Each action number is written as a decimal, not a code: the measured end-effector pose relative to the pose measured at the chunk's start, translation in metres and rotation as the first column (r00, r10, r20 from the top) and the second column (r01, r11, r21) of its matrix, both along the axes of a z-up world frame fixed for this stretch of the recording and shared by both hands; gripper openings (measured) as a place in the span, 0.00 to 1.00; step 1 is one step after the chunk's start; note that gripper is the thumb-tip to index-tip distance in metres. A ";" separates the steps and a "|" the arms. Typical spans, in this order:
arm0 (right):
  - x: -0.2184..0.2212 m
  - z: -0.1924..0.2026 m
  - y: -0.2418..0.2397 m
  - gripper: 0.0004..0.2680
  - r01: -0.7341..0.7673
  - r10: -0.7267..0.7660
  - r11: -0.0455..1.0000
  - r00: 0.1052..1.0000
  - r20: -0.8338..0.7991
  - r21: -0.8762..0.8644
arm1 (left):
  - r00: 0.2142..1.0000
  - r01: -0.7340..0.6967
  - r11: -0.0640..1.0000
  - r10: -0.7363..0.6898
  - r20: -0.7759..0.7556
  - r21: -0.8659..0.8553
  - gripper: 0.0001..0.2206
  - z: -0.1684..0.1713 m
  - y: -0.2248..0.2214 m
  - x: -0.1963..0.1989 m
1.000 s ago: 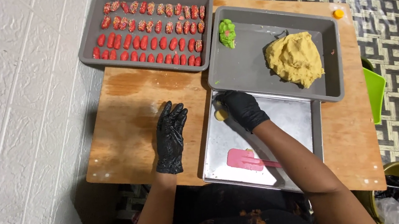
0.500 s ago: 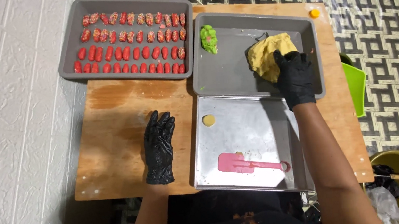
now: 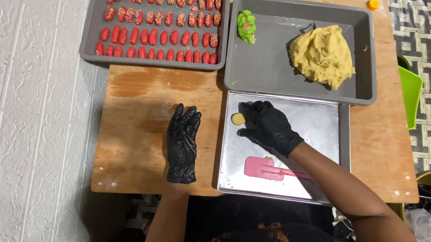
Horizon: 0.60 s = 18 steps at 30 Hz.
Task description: The person is taking small portions of yellow dough, rolling them into balls between their gloved hands, and placing them onto a metal tray. They also use a small pink spatula to press down on or adjust the dough pieces.
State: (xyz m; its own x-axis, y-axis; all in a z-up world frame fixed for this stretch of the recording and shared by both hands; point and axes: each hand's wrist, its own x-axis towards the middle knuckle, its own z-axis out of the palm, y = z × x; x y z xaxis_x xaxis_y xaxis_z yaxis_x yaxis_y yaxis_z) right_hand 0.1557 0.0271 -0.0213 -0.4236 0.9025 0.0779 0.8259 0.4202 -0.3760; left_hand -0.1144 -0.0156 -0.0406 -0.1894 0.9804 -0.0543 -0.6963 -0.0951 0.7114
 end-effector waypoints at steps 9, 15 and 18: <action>-0.017 -0.004 0.010 0.20 0.004 0.003 0.997 0.995 0.096 -0.075 | 1.000 -0.003 1.000 0.003 0.018 0.005 0.21 -0.003 0.001 0.000; -0.018 -0.002 0.007 0.18 -0.004 0.004 0.995 1.000 -0.002 -0.098 | 1.000 0.004 1.000 -0.004 -0.004 -0.023 0.21 -0.002 0.001 0.000; -0.018 -0.002 0.005 0.17 -0.068 0.067 0.998 0.997 -0.034 -0.019 | 1.000 0.003 1.000 -0.003 -0.004 -0.015 0.21 0.000 0.000 -0.001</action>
